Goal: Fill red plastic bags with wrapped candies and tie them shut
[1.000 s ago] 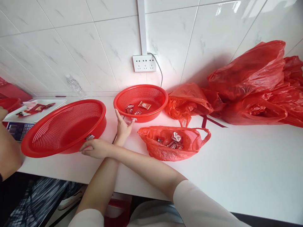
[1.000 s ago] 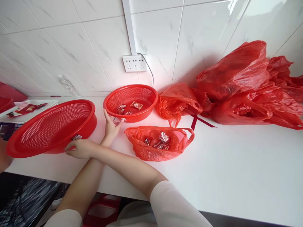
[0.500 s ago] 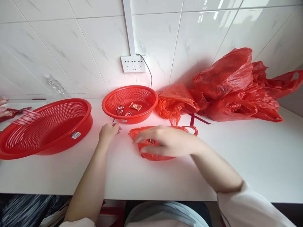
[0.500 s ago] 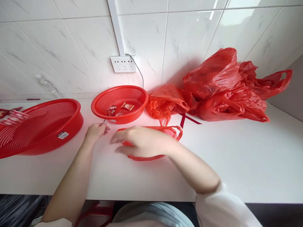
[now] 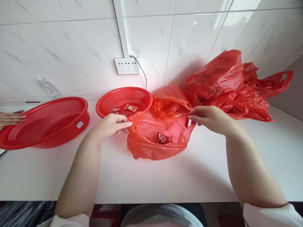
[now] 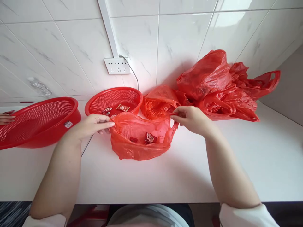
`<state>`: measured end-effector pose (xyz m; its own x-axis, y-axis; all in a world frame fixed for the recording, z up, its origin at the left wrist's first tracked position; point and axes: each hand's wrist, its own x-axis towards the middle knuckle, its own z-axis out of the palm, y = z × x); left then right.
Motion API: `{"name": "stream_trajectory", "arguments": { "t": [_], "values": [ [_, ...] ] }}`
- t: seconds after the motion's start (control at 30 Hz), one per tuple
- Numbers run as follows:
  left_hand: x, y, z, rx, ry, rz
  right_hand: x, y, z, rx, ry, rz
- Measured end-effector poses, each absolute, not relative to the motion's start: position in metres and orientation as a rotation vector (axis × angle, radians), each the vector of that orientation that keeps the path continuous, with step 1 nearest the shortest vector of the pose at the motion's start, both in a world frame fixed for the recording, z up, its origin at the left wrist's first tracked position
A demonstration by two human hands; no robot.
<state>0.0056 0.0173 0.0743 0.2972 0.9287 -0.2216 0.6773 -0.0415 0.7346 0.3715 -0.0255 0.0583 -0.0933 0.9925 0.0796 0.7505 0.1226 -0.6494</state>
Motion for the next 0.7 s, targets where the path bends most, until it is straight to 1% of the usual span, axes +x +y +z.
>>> {"name": "stream_trajectory", "arguments": {
  "t": [0.1,0.2,0.3,0.37,0.4,0.43,0.5,0.57,0.63,0.7],
  "values": [
    [0.012,0.020,0.098,1.813,1.393,0.606,0.361,-0.027,0.082,-1.377,-1.618,0.719],
    [0.022,0.020,0.103,1.796,1.390,0.792,0.342,-0.025,0.090,-1.144,-1.447,0.684],
    [0.033,0.010,0.099,1.952,1.604,1.098,0.327,-0.022,0.089,-1.003,-1.439,0.677],
    [0.039,-0.003,0.098,2.179,1.738,1.169,0.321,-0.020,0.087,-0.952,-1.472,0.696],
    [0.041,-0.009,0.099,2.291,1.776,1.085,0.320,-0.019,0.086,-0.937,-1.489,0.701],
    [0.043,-0.015,0.099,2.370,1.806,0.930,0.319,-0.019,0.086,-0.929,-1.503,0.702],
    [0.047,-0.021,0.097,2.419,1.894,0.539,0.320,-0.017,0.085,-0.938,-1.519,0.693],
    [0.050,-0.017,0.089,2.386,2.019,0.219,0.322,-0.015,0.084,-0.965,-1.515,0.681],
    [0.052,-0.003,0.075,2.347,2.109,0.004,0.323,-0.012,0.083,-0.989,-1.499,0.677],
    [0.054,0.016,0.060,2.302,2.086,-0.172,0.324,-0.008,0.082,-0.991,-1.481,0.691]
  ]
}}
